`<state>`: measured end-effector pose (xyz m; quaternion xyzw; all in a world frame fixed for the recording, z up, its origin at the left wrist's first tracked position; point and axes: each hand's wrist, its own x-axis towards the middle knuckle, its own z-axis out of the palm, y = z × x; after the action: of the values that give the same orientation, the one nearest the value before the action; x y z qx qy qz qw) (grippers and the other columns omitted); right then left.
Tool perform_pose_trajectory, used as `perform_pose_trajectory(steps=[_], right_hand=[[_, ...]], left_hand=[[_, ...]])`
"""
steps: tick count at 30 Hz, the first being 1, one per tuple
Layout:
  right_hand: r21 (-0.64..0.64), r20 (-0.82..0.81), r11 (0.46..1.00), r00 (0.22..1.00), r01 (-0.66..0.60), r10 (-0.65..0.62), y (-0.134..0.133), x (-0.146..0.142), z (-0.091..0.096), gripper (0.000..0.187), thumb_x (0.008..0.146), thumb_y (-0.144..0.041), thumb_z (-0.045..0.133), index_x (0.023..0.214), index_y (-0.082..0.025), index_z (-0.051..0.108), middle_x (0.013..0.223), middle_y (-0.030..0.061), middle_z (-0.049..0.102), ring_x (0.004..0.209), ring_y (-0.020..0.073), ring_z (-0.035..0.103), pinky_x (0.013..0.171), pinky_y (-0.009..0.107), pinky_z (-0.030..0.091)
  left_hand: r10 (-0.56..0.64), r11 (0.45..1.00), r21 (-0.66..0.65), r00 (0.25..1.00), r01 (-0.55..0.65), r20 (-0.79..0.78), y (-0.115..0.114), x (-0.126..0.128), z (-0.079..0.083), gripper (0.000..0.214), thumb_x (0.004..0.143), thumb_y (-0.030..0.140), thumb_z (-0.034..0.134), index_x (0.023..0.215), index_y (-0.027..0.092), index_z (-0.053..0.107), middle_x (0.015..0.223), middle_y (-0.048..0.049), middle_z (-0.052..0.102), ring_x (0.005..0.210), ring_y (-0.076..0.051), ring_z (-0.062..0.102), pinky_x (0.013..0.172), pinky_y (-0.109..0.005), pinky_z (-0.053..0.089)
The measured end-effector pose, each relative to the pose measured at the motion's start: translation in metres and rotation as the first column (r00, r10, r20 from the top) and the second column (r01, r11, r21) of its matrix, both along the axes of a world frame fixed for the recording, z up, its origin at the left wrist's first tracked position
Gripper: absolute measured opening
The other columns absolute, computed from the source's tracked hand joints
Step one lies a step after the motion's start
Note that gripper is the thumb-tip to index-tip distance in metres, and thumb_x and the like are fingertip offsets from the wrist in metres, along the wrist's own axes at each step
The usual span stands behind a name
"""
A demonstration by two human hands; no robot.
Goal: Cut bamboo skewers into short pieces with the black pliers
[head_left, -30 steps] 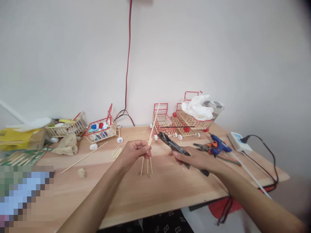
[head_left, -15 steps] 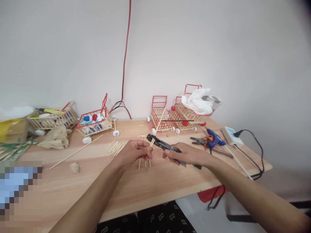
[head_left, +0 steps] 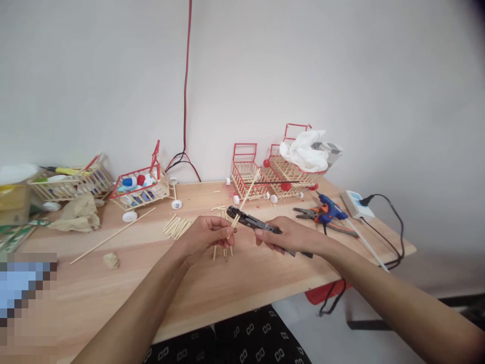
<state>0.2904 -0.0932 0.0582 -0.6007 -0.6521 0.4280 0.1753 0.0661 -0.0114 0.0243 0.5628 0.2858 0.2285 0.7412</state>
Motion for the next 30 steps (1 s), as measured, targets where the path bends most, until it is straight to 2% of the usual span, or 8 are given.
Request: perform_pose_trajectory(steps=[6, 12, 18, 24, 30], right_hand=[[0.018, 0.032, 0.999, 0.998, 0.05, -0.051, -0.002, -0.003, -0.002, 0.052, 0.077, -0.063, 0.049, 0.08, -0.014, 0.066, 0.056, 0.0022, 0.056, 0.046, 0.0108, 0.051, 0.038, 0.02, 0.037], [0.005, 0.058, 0.999, 0.997, 0.048, -0.049, -0.002, -0.003, 0.0, 0.053, 0.076, -0.065, 0.048, 0.079, -0.015, 0.065, 0.057, 0.003, 0.057, 0.047, 0.0115, 0.052, 0.038, 0.02, 0.037], [0.13, 0.141, 0.989, 0.986, 0.067, -0.086, -0.005, -0.003, -0.013, 0.052, 0.077, -0.065, 0.047, 0.068, -0.016, 0.061, 0.058, 0.0028, 0.058, 0.045, 0.0105, 0.047, 0.04, 0.021, 0.031], [0.175, 0.227, 0.985, 0.973, 0.003, -0.043, -0.004, -0.003, -0.019, 0.054, 0.082, -0.065, 0.039, 0.063, -0.017, 0.055, 0.053, 0.0019, 0.054, 0.044, 0.0107, 0.045, 0.041, 0.023, 0.028], [0.136, 0.304, 0.991, 0.952, -0.016, -0.026, -0.005, 0.003, -0.022, 0.059, 0.082, -0.065, 0.036, 0.054, -0.016, 0.054, 0.048, 0.0032, 0.054, 0.041, 0.0105, 0.045, 0.042, 0.023, 0.029]], left_hand=[[0.015, 0.999, 0.03, 1.0, -0.015, -0.006, 0.0, 0.0, -0.001, 0.028, 0.066, 0.036, 0.074, 0.075, 0.011, 0.067, 0.065, -0.006, 0.067, 0.056, -0.011, 0.057, 0.057, -0.023, 0.046], [0.004, 1.0, 0.029, 0.999, -0.003, -0.034, 0.001, -0.001, -0.001, 0.028, 0.066, 0.036, 0.074, 0.076, 0.011, 0.067, 0.065, -0.0058, 0.068, 0.056, -0.01, 0.058, 0.057, -0.022, 0.046], [0.025, 1.0, 0.013, 0.997, -0.024, -0.074, 0.0, 0.002, -0.001, 0.027, 0.064, 0.034, 0.075, 0.074, 0.011, 0.066, 0.063, -0.0058, 0.068, 0.053, -0.01, 0.058, 0.056, -0.022, 0.046], [0.022, 1.0, -0.002, 0.995, -0.022, -0.101, -0.001, 0.008, -0.012, 0.03, 0.063, 0.036, 0.076, 0.073, 0.01, 0.064, 0.061, -0.0061, 0.068, 0.049, -0.011, 0.059, 0.05, -0.022, 0.046], [0.024, 0.998, -0.051, 0.986, -0.033, -0.165, -0.004, 0.014, -0.019, 0.03, 0.063, 0.036, 0.076, 0.073, 0.011, 0.062, 0.059, -0.0044, 0.067, 0.044, -0.007, 0.056, 0.041, -0.016, 0.04]])
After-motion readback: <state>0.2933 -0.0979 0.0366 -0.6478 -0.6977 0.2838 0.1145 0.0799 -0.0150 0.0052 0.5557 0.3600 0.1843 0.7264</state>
